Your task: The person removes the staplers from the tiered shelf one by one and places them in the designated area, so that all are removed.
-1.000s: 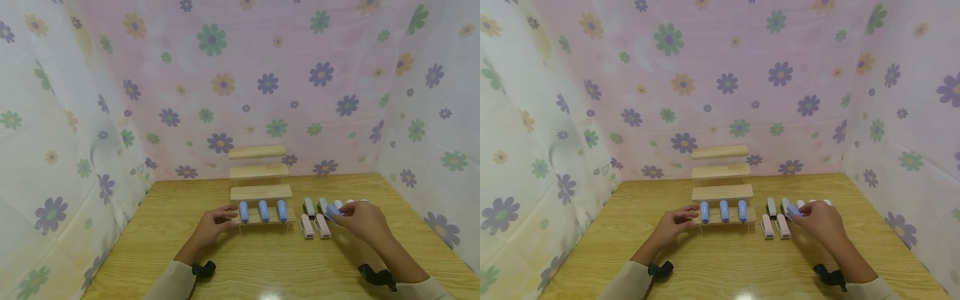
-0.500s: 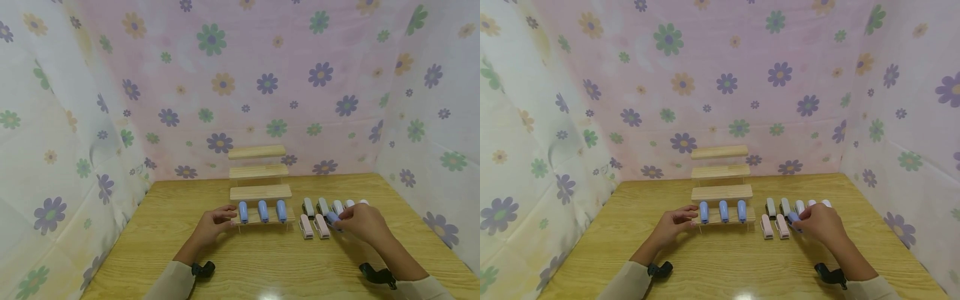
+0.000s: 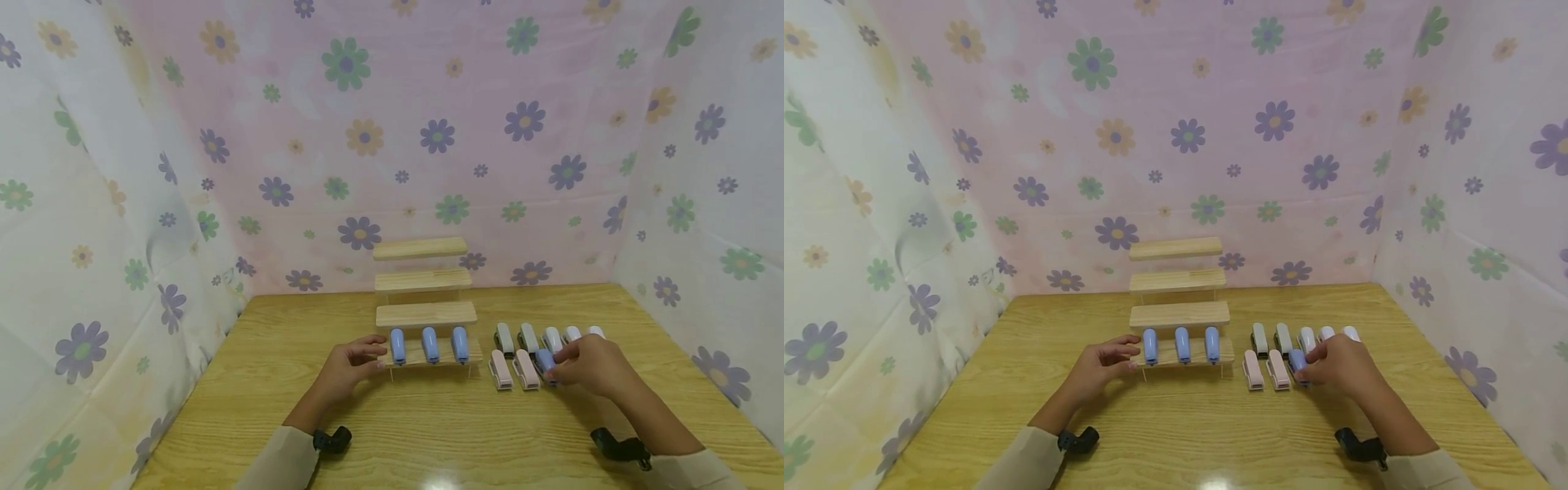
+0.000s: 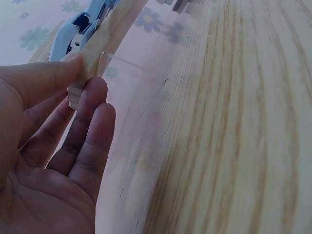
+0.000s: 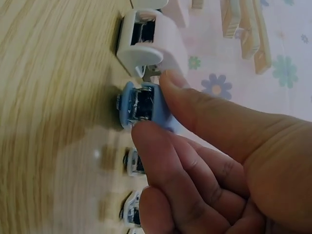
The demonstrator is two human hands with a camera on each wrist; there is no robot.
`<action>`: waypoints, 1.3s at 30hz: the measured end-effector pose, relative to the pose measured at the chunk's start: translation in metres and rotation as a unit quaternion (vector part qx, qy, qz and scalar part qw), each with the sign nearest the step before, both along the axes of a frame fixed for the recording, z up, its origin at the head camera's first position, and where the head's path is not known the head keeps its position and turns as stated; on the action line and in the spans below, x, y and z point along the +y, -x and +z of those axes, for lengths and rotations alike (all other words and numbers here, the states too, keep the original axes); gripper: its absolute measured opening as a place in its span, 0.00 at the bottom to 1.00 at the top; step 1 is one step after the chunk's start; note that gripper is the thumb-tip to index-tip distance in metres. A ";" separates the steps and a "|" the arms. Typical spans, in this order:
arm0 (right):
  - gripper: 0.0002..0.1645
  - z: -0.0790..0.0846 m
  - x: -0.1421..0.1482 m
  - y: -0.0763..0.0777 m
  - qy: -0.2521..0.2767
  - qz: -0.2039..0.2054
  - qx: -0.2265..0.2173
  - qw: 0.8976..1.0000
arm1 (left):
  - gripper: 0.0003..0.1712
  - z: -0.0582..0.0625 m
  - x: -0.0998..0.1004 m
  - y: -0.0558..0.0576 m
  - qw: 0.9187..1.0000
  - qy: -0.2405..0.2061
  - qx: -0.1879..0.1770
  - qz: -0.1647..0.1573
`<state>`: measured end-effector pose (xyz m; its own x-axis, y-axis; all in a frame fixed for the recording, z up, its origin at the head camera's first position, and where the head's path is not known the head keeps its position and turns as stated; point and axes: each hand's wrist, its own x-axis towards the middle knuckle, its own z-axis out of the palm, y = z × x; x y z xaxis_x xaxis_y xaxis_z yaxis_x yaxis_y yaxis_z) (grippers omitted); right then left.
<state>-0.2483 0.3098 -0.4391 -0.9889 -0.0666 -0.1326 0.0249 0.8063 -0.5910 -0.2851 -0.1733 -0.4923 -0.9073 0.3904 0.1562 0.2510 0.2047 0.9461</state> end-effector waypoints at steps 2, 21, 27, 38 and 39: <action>0.31 -0.002 0.002 0.001 0.001 -0.001 -0.003 1.000 | 0.18 0.000 0.000 0.000 1.000 0.001 0.001 0.000; 0.22 -0.005 0.002 0.001 -0.007 0.001 -0.002 1.000 | 0.17 -0.005 0.000 0.001 1.000 0.002 0.005 -0.003; 0.25 -0.001 0.001 0.000 -0.005 0.001 -0.004 1.000 | 0.16 -0.003 0.000 0.001 1.000 0.010 0.011 -0.002; 0.31 0.007 0.000 -0.001 -0.003 0.005 0.000 1.000 | 0.16 -0.002 -0.001 0.000 1.000 0.008 0.005 -0.003; 0.32 0.007 -0.001 -0.001 -0.005 0.006 0.005 1.000 | 0.17 -0.001 -0.001 -0.001 1.000 0.008 0.005 -0.003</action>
<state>-0.2469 0.3083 -0.4317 -0.9893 -0.0779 -0.1233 0.0087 0.8121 -0.5835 -0.2843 -0.1741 -0.4937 -0.9034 0.3985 0.1580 0.2611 0.2191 0.9401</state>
